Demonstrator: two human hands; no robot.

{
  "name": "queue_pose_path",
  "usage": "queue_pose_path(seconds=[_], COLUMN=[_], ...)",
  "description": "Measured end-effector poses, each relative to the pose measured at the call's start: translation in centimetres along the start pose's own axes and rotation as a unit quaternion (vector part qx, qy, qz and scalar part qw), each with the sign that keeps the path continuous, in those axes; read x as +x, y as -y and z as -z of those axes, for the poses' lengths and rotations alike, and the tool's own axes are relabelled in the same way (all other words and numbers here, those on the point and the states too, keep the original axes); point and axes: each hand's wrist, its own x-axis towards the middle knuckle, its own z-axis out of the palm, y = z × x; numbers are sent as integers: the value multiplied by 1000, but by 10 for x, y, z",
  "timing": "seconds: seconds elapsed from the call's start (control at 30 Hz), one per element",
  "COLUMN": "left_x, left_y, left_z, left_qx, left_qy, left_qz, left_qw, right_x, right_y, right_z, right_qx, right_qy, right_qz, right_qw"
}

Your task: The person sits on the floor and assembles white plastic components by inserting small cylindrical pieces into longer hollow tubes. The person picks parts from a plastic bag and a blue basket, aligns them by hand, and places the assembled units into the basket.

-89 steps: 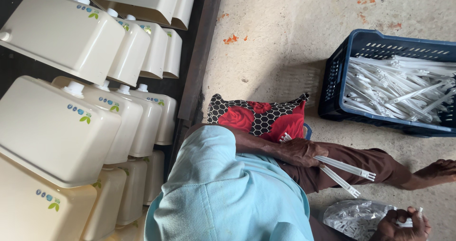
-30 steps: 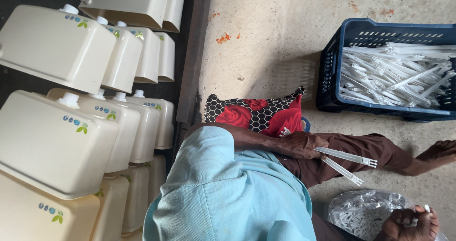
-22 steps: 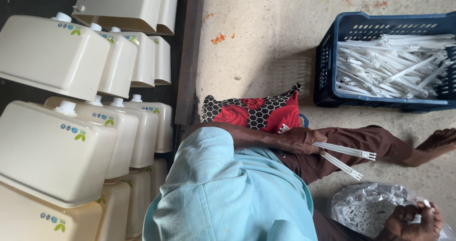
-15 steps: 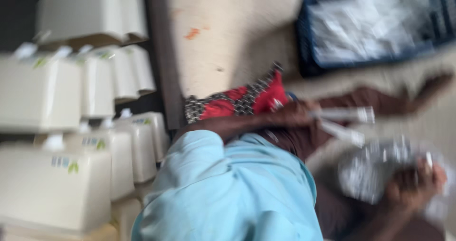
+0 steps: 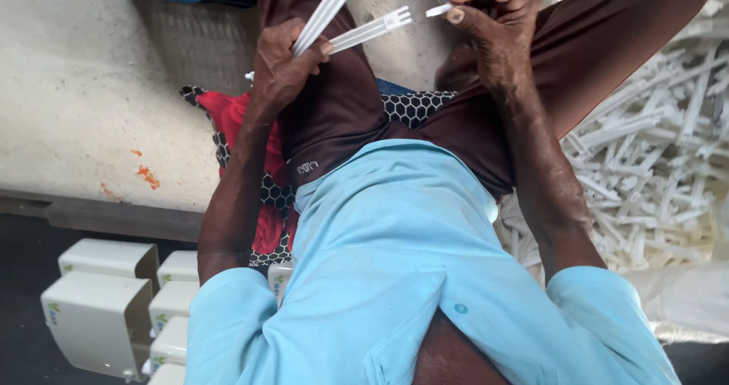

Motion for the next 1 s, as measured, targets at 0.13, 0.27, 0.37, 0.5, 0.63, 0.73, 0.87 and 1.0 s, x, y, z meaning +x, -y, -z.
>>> queue_pose_path(seconds=[0.13,0.27,0.37,0.5,0.63,0.73,0.87,1.0], left_x=[9,4,3,5,6,5,4,4], left_y=[0,22,32,30,25,25,27,27], left_z=[-3,-4,-6,-10,-11,-10,-9,-11], left_qx=[-5,-11,-18,-10,1,-14,-19,11], left_qy=[19,29,33,29,23,20,18,21], left_qz=[15,21,15,9,14,16,2,-8], left_qw=[1000,999,999,999,1000,1000,1000,1000], right_x=[-7,-21,-23,-20,-17,-17,-18,-20], right_y=[-8,-36,-50,-50,-45,-44,-47,-51], right_z=[10,0,-6,-7,-9,-11,-10,-9], right_qx=[-64,-92,-98,-69,-18,-13,-55,-70], right_qy=[34,60,27,25,18,33,26,15], right_qz=[28,54,-8,-12,-30,-31,-32,-66], right_qw=[997,992,995,997,999,999,998,995])
